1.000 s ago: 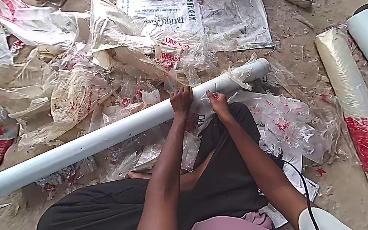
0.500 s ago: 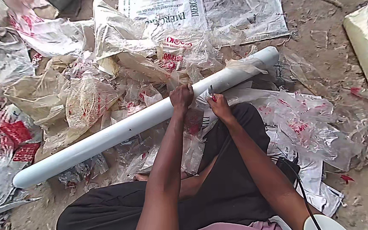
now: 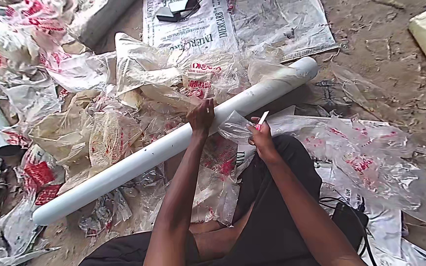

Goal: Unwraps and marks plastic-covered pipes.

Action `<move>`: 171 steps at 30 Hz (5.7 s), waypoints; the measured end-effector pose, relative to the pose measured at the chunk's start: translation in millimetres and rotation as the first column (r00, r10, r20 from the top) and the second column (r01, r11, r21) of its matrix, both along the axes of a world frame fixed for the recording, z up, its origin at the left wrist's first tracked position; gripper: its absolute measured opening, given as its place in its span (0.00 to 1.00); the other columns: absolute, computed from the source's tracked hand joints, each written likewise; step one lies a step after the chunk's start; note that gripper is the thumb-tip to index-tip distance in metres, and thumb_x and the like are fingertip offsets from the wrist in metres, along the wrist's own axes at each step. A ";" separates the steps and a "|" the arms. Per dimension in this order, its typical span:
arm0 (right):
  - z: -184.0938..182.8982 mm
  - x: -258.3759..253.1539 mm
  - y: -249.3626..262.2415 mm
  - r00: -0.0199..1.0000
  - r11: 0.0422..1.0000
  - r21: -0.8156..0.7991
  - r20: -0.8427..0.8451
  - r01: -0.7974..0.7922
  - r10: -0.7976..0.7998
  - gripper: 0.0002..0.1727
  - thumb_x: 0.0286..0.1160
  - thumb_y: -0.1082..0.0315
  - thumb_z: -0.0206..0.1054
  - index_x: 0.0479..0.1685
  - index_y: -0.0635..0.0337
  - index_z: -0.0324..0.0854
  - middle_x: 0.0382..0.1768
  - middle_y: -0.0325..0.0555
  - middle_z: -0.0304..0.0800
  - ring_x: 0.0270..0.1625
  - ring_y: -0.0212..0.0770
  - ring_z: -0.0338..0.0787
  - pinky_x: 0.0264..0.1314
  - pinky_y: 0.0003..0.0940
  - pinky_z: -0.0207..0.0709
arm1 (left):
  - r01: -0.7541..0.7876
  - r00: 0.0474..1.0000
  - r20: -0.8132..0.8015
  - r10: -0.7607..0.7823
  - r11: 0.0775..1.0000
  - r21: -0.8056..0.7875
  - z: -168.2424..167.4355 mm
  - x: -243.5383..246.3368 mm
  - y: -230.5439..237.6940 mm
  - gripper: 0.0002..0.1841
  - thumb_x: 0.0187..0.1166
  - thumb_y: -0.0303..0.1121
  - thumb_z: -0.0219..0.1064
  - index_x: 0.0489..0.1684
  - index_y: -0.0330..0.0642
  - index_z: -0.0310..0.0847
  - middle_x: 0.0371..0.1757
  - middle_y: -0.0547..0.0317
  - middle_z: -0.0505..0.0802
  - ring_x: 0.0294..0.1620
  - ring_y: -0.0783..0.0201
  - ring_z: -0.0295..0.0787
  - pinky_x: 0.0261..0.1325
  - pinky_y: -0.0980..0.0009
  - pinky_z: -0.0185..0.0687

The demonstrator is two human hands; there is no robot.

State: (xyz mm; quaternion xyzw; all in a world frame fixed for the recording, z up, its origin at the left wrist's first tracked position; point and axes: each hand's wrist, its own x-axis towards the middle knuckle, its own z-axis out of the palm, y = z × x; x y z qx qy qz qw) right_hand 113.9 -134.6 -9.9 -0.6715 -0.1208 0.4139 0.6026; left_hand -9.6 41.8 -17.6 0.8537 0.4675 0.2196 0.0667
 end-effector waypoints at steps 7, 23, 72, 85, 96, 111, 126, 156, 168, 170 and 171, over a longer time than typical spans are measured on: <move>-8.1 -10.6 15.9 0.987 0.966 -0.211 0.021 -0.151 0.159 0.41 0.87 0.28 0.34 0.23 0.54 0.69 0.13 0.36 0.60 0.13 0.33 0.61 0.18 0.32 0.62 | 0.068 0.977 -0.192 -0.088 0.992 -0.109 -8.9 -26.7 -43.6 0.31 0.90 0.60 0.46 0.77 0.49 0.78 0.62 0.40 0.92 0.60 0.38 0.89 0.63 0.38 0.79; 11.5 -10.2 -9.9 0.997 0.913 0.401 0.016 -0.072 0.072 0.14 0.87 0.49 0.63 0.36 0.44 0.85 0.17 0.28 0.73 0.12 0.22 0.63 0.12 0.18 0.58 | 0.063 0.992 -0.104 -0.070 0.995 -0.073 6.2 -27.4 -59.5 0.25 0.95 0.49 0.45 0.58 0.45 0.89 0.55 0.47 0.95 0.58 0.43 0.90 0.62 0.38 0.77; 37.4 3.4 -27.3 0.741 0.940 -0.281 0.586 -0.194 0.327 0.16 0.91 0.58 0.60 0.45 0.64 0.82 0.24 0.55 0.84 0.24 0.53 0.84 0.28 0.53 0.78 | 0.271 0.795 -0.435 -0.423 0.889 -0.369 20.8 -27.2 -20.0 0.57 0.39 0.59 0.91 0.82 0.59 0.70 0.62 0.48 0.93 0.62 0.40 0.90 0.53 0.33 0.83; 26.8 4.7 29.8 0.679 0.800 -0.600 0.575 -0.030 0.457 0.40 0.77 0.30 0.62 0.33 0.67 0.85 0.36 0.62 0.89 0.45 0.62 0.91 0.42 0.62 0.78 | 0.270 0.937 -0.211 -0.278 0.961 -0.064 -18.6 -26.6 -66.9 0.48 0.76 0.61 0.63 0.92 0.38 0.57 0.89 0.43 0.72 0.91 0.39 0.62 0.85 0.24 0.46; 11.3 20.9 39.1 0.657 0.895 -0.417 0.633 -0.157 0.409 0.19 0.85 0.63 0.61 0.29 0.71 0.79 0.29 0.60 0.82 0.37 0.59 0.86 0.43 0.58 0.74 | 0.038 0.991 -0.127 -0.037 0.999 0.006 -31.8 14.0 -51.5 0.32 0.86 0.62 0.47 0.73 0.53 0.84 0.67 0.55 0.93 0.71 0.49 0.87 0.81 0.39 0.63; 13.3 35.1 9.6 0.692 0.987 -0.121 0.705 -0.102 0.158 0.17 0.86 0.75 0.54 0.53 0.64 0.91 0.47 0.54 0.97 0.50 0.48 0.95 0.59 0.51 0.82 | -0.091 0.944 -0.329 -0.021 0.942 -0.324 17.8 37.4 -4.0 0.36 0.90 0.63 0.37 0.54 0.47 0.91 0.54 0.44 0.96 0.61 0.44 0.92 0.64 0.36 0.75; 7.4 2.7 58.5 0.638 0.853 -0.521 0.654 -0.009 0.406 0.31 0.82 0.40 0.65 0.31 0.64 0.84 0.30 0.57 0.88 0.39 0.59 0.90 0.39 0.60 0.77 | -0.066 0.978 -0.208 0.029 0.982 -0.176 -8.5 32.3 -17.5 0.29 0.88 0.60 0.44 0.59 0.57 0.92 0.56 0.57 0.98 0.62 0.52 0.92 0.70 0.44 0.73; -1.2 43.2 34.5 0.849 0.990 0.074 0.509 0.120 -0.141 0.15 0.87 0.68 0.59 0.64 0.64 0.83 0.40 0.46 0.93 0.30 0.34 0.84 0.34 0.35 0.76 | -0.105 0.951 -0.297 -0.083 0.818 -0.566 13.4 49.8 69.0 0.42 0.85 0.71 0.41 0.44 0.39 0.90 0.54 0.35 0.93 0.63 0.34 0.89 0.59 0.28 0.76; -2.3 25.1 57.4 0.719 0.838 -0.541 0.553 -0.073 0.420 0.35 0.80 0.36 0.65 0.37 0.67 0.84 0.34 0.59 0.88 0.43 0.60 0.90 0.43 0.61 0.79 | 0.354 0.801 -0.334 -0.497 0.843 -0.406 6.5 26.3 42.5 0.62 0.45 0.71 0.84 0.91 0.63 0.62 0.73 0.47 0.88 0.65 0.40 0.90 0.59 0.31 0.82; -13.4 28.3 58.7 0.683 0.916 -0.350 0.621 -0.195 0.383 0.23 0.88 0.55 0.63 0.32 0.69 0.81 0.27 0.55 0.81 0.34 0.53 0.83 0.43 0.54 0.74 | 0.343 0.805 -0.329 -0.493 0.840 -0.421 8.1 25.9 43.1 0.60 0.45 0.68 0.86 0.89 0.61 0.65 0.70 0.45 0.89 0.63 0.39 0.91 0.57 0.31 0.83; -15.5 29.8 57.1 0.669 0.929 -0.290 0.646 -0.230 0.367 0.21 0.88 0.59 0.62 0.30 0.69 0.80 0.25 0.54 0.80 0.32 0.51 0.82 0.42 0.53 0.73 | 0.353 0.802 -0.314 -0.508 0.828 -0.436 10.3 25.6 45.5 0.58 0.44 0.67 0.87 0.86 0.59 0.68 0.67 0.45 0.91 0.62 0.39 0.91 0.58 0.31 0.83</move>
